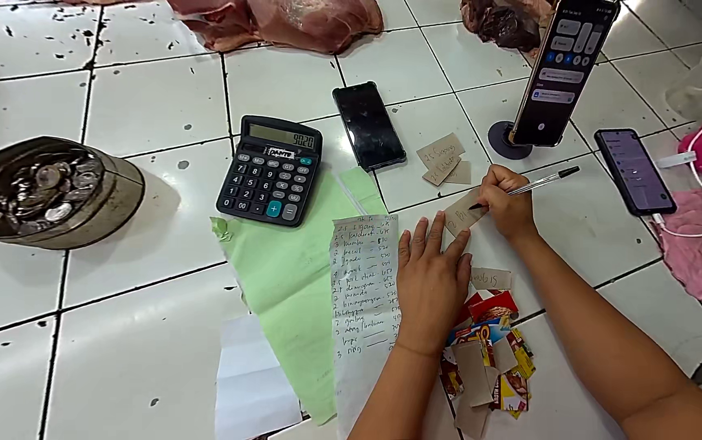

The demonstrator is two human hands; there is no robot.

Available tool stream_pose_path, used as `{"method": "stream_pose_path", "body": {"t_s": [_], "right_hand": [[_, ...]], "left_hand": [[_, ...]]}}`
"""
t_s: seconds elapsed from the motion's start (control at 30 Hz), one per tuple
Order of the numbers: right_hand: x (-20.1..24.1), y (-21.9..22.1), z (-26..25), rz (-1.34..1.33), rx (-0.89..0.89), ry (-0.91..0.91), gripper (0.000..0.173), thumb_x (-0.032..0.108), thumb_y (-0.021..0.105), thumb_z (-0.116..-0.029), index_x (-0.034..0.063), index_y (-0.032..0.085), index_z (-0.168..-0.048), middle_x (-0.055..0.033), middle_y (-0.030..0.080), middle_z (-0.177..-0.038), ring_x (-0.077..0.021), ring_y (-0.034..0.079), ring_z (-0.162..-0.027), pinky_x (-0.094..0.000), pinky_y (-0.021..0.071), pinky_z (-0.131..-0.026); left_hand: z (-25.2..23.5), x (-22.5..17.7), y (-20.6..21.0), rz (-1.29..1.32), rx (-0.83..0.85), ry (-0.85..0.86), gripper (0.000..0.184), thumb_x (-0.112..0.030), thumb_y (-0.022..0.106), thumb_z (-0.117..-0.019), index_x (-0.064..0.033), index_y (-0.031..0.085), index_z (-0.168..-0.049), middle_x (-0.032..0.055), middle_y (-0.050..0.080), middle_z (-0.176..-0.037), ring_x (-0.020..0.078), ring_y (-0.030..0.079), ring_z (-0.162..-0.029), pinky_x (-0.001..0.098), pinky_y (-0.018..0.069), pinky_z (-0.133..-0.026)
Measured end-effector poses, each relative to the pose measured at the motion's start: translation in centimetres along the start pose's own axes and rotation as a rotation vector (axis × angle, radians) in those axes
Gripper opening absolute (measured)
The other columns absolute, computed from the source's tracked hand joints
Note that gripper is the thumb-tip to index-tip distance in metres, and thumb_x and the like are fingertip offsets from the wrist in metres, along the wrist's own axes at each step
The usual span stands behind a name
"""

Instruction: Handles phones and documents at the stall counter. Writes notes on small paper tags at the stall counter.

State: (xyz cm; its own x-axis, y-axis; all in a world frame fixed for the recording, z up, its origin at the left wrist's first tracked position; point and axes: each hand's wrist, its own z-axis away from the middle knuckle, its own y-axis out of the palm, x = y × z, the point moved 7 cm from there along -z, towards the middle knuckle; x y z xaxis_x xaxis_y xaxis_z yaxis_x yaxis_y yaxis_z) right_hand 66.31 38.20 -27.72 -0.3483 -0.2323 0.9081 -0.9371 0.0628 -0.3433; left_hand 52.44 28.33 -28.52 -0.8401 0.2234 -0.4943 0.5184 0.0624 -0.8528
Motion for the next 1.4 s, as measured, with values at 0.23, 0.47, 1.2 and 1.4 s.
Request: {"method": "stream_pose_path", "body": {"t_s": [0.23,0.47,1.2,1.4], "right_hand": [[-0.1,-0.3,-0.1,0.081,-0.034,0.031,0.027,0.001,0.05,-0.0832,0.0165,0.04,-0.063,0.0066,0.04,-0.051,-0.0006,0.033,-0.042,-0.0171,0.0257,-0.042],[0.0,-0.6,-0.3,0.058,-0.049,0.012,0.025,0.001,0.048,-0.0856,0.016,0.041,-0.067,0.0071,0.042,-0.054,0.0004,0.036,-0.044,-0.0153,0.0286,-0.043],[0.2,0.6,-0.3,0.049,0.095,0.01,0.019,0.003,0.054,-0.0885,0.0139,0.047,-0.074,0.007,0.046,-0.057,0.0012,0.041,-0.047,-0.0144,0.0341,-0.046],[0.3,0.5,-0.3,0.197,0.134,0.003,0.018,0.023,0.055,-0.1051,0.0057,0.058,-0.112,-0.0007,0.066,-0.08,-0.0046,0.065,-0.065,-0.0229,0.0559,-0.062]], "left_hand": [[0.0,0.0,0.0,-0.008,-0.003,0.001,0.037,-0.038,0.049,-0.1039,-0.0319,0.071,-0.132,0.0068,0.056,-0.151,0.0349,0.049,-0.143,0.0582,0.0298,-0.119],[0.0,0.0,0.0,-0.003,-0.006,0.002,0.037,-0.038,0.049,-0.1037,-0.0313,0.071,-0.132,0.0072,0.056,-0.151,0.035,0.049,-0.142,0.0582,0.0297,-0.119],[0.0,0.0,0.0,-0.007,0.003,0.002,0.036,-0.037,0.049,-0.1039,-0.0311,0.071,-0.133,0.0068,0.056,-0.151,0.0347,0.048,-0.143,0.058,0.0292,-0.119],[0.0,0.1,0.0,-0.016,-0.013,0.002,0.041,-0.044,0.049,-0.103,-0.0294,0.068,-0.136,0.01,0.054,-0.153,0.0351,0.049,-0.142,0.0577,0.0308,-0.119]]}}
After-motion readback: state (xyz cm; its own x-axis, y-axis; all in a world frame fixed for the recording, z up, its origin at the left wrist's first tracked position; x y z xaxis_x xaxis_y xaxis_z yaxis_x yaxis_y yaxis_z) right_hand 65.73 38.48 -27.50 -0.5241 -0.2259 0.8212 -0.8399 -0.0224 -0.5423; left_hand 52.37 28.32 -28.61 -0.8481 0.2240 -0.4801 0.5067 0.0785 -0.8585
